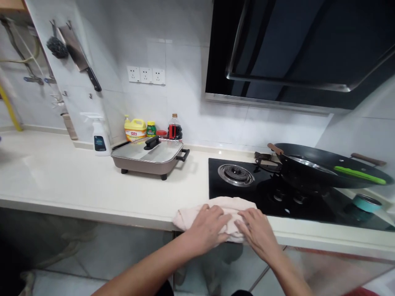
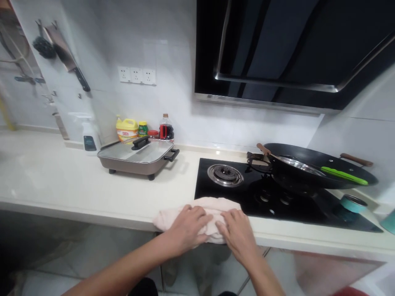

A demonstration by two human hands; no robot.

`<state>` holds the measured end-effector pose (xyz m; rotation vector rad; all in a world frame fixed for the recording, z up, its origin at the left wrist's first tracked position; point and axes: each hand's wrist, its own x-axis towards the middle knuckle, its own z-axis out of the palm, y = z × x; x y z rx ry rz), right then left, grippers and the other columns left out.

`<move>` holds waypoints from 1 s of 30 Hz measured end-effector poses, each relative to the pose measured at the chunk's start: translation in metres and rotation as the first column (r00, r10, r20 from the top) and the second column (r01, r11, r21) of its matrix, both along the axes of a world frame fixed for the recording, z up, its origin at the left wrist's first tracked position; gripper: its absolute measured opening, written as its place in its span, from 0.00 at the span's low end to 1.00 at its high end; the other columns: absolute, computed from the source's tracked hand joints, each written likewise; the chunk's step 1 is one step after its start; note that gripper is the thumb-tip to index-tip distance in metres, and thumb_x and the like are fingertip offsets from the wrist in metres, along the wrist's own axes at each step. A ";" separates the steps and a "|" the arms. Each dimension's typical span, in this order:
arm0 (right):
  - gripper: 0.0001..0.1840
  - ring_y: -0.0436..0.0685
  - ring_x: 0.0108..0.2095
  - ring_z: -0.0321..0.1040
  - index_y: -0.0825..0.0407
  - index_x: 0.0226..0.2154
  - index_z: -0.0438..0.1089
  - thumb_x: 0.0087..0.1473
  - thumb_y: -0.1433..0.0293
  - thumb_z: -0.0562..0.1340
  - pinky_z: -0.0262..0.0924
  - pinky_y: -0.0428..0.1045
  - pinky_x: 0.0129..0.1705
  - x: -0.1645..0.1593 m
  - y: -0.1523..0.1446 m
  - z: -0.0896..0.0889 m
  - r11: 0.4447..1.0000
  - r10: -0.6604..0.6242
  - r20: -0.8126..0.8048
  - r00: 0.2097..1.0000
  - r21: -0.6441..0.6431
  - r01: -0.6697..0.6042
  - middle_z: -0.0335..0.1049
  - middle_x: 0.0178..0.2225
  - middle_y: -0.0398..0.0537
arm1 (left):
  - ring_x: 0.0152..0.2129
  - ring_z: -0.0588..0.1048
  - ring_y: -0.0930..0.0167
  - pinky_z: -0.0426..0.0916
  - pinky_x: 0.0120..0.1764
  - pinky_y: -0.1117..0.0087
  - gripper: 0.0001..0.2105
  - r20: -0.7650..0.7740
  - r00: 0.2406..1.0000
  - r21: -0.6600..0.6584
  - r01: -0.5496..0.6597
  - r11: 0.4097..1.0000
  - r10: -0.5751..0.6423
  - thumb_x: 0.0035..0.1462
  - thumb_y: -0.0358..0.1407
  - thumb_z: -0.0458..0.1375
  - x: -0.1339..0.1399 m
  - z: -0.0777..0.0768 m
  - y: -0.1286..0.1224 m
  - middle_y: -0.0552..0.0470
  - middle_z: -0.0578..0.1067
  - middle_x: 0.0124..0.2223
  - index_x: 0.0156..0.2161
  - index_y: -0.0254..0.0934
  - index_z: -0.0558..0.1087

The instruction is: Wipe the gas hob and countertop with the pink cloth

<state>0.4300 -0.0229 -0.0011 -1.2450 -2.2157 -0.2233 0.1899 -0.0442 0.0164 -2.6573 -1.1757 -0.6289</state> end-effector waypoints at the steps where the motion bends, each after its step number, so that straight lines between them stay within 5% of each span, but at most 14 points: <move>1: 0.18 0.60 0.43 0.66 0.46 0.47 0.73 0.68 0.55 0.54 0.59 0.56 0.46 -0.017 -0.003 0.001 1.000 0.003 0.006 1.000 0.001 -0.003 0.71 0.41 0.50 | 0.47 0.69 0.61 0.61 0.50 0.59 0.18 0.001 0.999 0.014 -0.035 0.999 0.035 0.61 0.46 0.63 -0.018 -0.001 -0.002 0.47 0.74 0.49 0.54 0.43 0.73; 4: 0.16 0.60 0.45 0.63 0.46 0.48 0.72 0.67 0.56 0.56 0.56 0.56 0.47 -0.070 -0.011 0.008 0.998 0.033 0.023 0.999 -0.046 -0.032 0.70 0.43 0.50 | 0.45 0.70 0.58 0.61 0.46 0.58 0.19 -0.035 0.981 0.070 -0.186 0.980 0.188 0.54 0.48 0.69 -0.072 0.001 -0.008 0.47 0.75 0.48 0.48 0.45 0.77; 9: 0.20 0.62 0.49 0.61 0.48 0.53 0.67 0.66 0.54 0.58 0.56 0.57 0.51 -0.142 -0.017 0.021 0.982 0.170 0.039 0.985 -0.088 -0.166 0.68 0.50 0.52 | 0.47 0.72 0.57 0.63 0.46 0.57 0.19 -0.150 0.879 0.068 -0.448 0.891 0.453 0.58 0.45 0.68 -0.151 0.012 -0.025 0.45 0.75 0.54 0.54 0.53 0.77; 14: 0.17 0.61 0.48 0.61 0.48 0.47 0.69 0.66 0.54 0.57 0.56 0.56 0.50 -0.162 -0.015 0.025 0.978 0.189 0.031 0.981 -0.099 -0.185 0.68 0.46 0.50 | 0.53 0.70 0.49 0.67 0.46 0.51 0.24 -0.159 0.682 0.067 -0.714 0.697 0.714 0.62 0.45 0.63 -0.172 0.013 -0.046 0.38 0.71 0.60 0.62 0.52 0.72; 17: 0.17 0.61 0.47 0.62 0.48 0.49 0.69 0.67 0.55 0.56 0.56 0.56 0.49 -0.143 -0.019 0.022 0.981 0.165 0.012 0.986 -0.108 -0.163 0.69 0.45 0.50 | 0.50 0.72 0.50 0.68 0.46 0.49 0.22 -0.120 0.681 0.061 -0.722 0.690 0.723 0.63 0.46 0.61 -0.158 0.005 -0.051 0.38 0.74 0.55 0.61 0.48 0.73; 24: 0.19 0.64 0.46 0.65 0.44 0.53 0.71 0.67 0.54 0.55 0.51 0.57 0.45 -0.037 -0.016 0.009 0.994 -0.100 0.096 0.990 -0.043 0.105 0.73 0.45 0.51 | 0.57 0.68 0.52 0.63 0.57 0.47 0.27 0.029 0.949 -0.020 -0.313 0.950 0.314 0.57 0.51 0.66 -0.065 -0.005 -0.035 0.40 0.72 0.58 0.59 0.46 0.73; 30: 0.21 0.62 0.41 0.67 0.42 0.51 0.74 0.69 0.52 0.52 0.47 0.56 0.40 0.053 -0.008 0.008 0.948 -0.317 0.233 0.920 0.064 0.311 0.74 0.42 0.50 | 0.52 0.68 0.49 0.64 0.53 0.46 0.38 0.052 0.965 -0.184 -0.244 0.952 0.257 0.44 0.67 0.65 0.027 0.013 -0.012 0.38 0.72 0.53 0.54 0.43 0.76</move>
